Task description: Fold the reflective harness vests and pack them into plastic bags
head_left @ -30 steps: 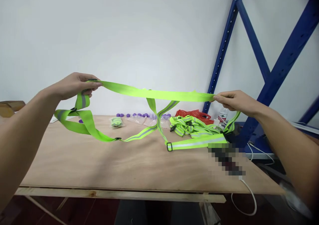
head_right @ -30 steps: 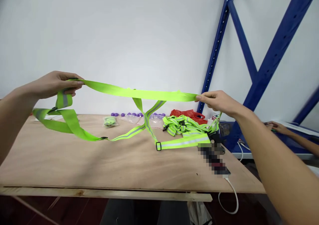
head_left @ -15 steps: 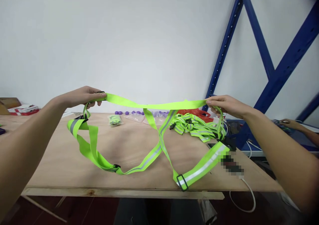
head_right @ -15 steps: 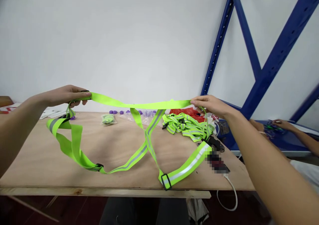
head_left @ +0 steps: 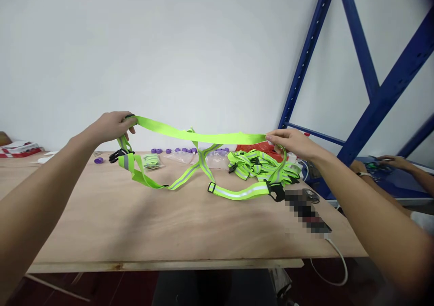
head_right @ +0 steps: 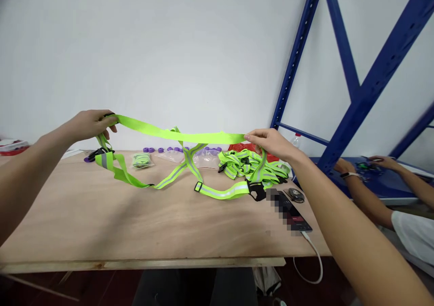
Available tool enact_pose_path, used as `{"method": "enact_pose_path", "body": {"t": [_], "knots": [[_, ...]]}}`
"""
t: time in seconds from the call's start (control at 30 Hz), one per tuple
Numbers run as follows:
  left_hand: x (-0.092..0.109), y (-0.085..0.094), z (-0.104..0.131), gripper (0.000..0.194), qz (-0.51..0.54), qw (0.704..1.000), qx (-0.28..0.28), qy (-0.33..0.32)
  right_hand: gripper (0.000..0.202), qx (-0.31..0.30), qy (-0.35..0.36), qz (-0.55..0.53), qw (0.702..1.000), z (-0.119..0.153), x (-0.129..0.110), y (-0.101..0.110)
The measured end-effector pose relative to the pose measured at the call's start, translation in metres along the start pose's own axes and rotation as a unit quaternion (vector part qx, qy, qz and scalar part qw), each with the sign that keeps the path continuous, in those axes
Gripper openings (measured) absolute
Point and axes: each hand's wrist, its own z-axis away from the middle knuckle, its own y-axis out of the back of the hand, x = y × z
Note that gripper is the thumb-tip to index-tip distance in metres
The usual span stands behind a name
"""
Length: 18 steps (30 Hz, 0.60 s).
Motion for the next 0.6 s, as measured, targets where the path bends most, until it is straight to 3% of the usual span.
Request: {"method": "enact_pose_path", "body": {"t": [0.17, 0.3, 0.43, 0.53, 0.6], "knots": [[-0.006, -0.014, -0.001, 0.052, -0.007, 0.988, -0.147, 0.036, 0.057, -0.005, -0.04, 0.028, 0.999, -0.007, 0.014, -0.016], [-0.004, -0.039, -0.009, 0.042, -0.015, 0.975, -0.212, 0.068, 0.058, -0.011, -0.065, 0.056, 0.996, -0.019, 0.02, -0.034], [0.003, -0.054, -0.018, 0.039, 0.003, 0.984, -0.168, 0.06, 0.053, 0.043, -0.067, 0.064, 0.995, -0.032, 0.019, -0.039], [0.005, -0.051, -0.019, 0.04, 0.027, 0.993, -0.101, 0.046, 0.05, 0.083, -0.044, 0.015, 0.995, -0.037, 0.022, -0.03], [0.005, -0.045, -0.015, 0.042, 0.064, 0.995, -0.055, 0.044, 0.049, 0.078, -0.026, -0.026, 0.996, -0.036, 0.027, -0.02]]}}
